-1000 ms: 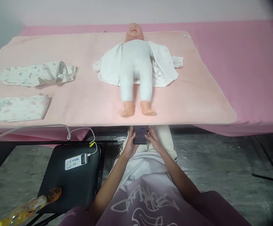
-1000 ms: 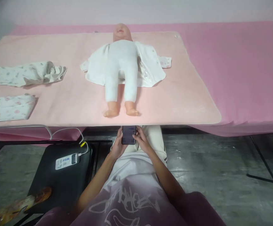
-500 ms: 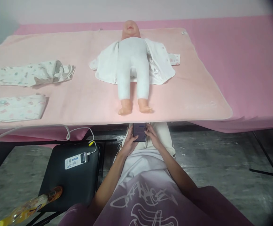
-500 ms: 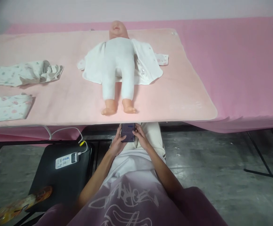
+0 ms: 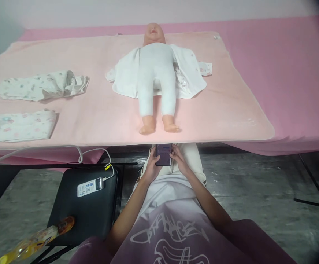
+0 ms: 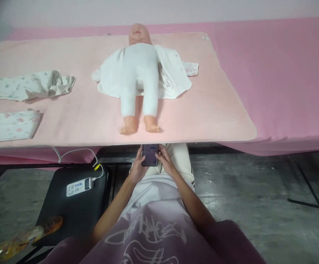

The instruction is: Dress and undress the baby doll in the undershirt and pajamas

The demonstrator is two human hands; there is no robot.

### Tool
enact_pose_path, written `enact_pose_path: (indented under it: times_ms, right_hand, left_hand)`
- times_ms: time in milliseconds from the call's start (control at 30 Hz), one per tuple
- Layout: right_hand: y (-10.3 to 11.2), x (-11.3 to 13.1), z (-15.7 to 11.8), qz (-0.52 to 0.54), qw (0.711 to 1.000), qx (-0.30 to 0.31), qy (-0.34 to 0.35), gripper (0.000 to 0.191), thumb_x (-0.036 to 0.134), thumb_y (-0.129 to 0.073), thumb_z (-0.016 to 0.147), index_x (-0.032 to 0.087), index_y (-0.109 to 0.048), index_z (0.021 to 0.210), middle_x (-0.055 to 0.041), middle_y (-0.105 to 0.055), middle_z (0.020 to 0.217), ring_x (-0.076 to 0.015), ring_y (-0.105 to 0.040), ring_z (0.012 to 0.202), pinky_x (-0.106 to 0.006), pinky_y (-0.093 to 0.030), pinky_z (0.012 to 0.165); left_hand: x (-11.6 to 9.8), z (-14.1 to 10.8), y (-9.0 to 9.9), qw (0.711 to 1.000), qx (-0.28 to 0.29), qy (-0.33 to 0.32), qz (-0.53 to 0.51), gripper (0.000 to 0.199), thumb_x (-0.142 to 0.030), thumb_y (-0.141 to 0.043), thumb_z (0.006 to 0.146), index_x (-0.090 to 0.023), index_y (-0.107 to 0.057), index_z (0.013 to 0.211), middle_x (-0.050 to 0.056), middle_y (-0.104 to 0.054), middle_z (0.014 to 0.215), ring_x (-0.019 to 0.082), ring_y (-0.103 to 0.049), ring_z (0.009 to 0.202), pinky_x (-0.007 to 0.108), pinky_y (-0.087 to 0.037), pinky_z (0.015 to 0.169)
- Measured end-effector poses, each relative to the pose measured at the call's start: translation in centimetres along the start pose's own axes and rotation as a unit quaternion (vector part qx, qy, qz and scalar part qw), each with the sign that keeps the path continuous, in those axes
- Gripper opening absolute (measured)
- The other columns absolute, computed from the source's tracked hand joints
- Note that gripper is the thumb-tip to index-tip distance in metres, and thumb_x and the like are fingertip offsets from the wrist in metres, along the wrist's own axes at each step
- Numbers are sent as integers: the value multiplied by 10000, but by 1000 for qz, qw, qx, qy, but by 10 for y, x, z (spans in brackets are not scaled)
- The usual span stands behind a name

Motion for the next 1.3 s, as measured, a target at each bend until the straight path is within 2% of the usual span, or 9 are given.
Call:
enact_pose_path:
  times_ms: [133,267,367,533,700,800,933,1133,1300]
  right_hand:
    - [-1,-3,0,4,1000,-4,8,694,627,-747,988,296,-569,1571,-83,-669,1533,-293,-617,1351,-435,-435,1254]
    - [-1,-2,0,-2,1000,2,21,695,609,-755,991,299,-558,1581,-87,-667,1533,-296,-612,1356,-456,-436,1255]
    - [-2,-2,0,-26,999,-1,33,718,605,-765,992,289,-529,1593,-101,-672,1508,-296,-621,1321,-470,-461,1228]
    - [-10,-5,1,-75,995,-34,56,785,613,-830,960,273,-492,1582,-119,-675,1435,-286,-639,1253,-459,-513,1172]
    - [-13,-10,6,-83,993,-60,57,758,645,-828,954,259,-506,1521,-119,-683,1337,-268,-655,1156,-436,-569,1089]
    - [-8,-12,4,-82,995,-31,53,794,640,-823,963,273,-489,1583,-123,-666,1412,-275,-644,1208,-461,-542,1152]
    - [-2,-13,0,-84,995,2,58,895,617,-863,934,296,-449,1660,-119,-633,1485,-287,-611,1295,-486,-481,1236]
    - [-1,-9,-1,-62,997,19,41,783,582,-775,1001,293,-469,1662,-107,-636,1484,-281,-606,1262,-474,-471,1224]
    - [-1,-4,0,-32,998,37,39,739,521,-749,1008,296,-470,1655,-97,-620,1543,-278,-595,1313,-457,-441,1243]
  left_hand:
    - [-2,0,-3,999,-13,10,-36,671,-518,-866,964,-351,-635,1572,60,-633,1653,316,-569,1571,481,-481,1300]
    - [-2,1,-3,999,-48,1,-21,630,-506,-889,955,-351,-665,1524,54,-653,1628,322,-584,1551,476,-490,1291]
    - [-1,1,-4,999,-52,-7,-15,609,-483,-885,964,-352,-667,1517,54,-644,1637,322,-577,1559,478,-479,1301]
    - [0,0,-3,999,-20,-6,-36,674,-542,-868,957,-348,-648,1565,63,-614,1671,330,-532,1601,495,-458,1324]
    - [2,0,2,999,-25,13,-24,783,-426,-941,894,-378,-615,1604,56,-590,1705,337,-506,1632,515,-441,1342]
    - [2,0,4,999,-34,13,-16,773,-387,-951,878,-372,-637,1584,53,-580,1718,342,-486,1648,514,-442,1343]
    - [0,1,-1,999,0,5,-51,653,-475,-857,950,-336,-667,1559,65,-621,1678,345,-509,1630,539,-442,1339]
    - [-2,1,-3,998,-28,-7,-51,608,-530,-846,960,-336,-695,1517,50,-624,1672,333,-528,1608,501,-474,1313]
    - [0,2,-2,998,-50,2,-29,614,-502,-857,961,-347,-674,1527,50,-634,1656,320,-566,1574,487,-499,1290]
Point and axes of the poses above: each hand's wrist, its own z-axis towards the middle knuckle, its own y-axis out of the back of the hand, x = y × z, the point moved 4 cm from there along z, towards the middle knuckle
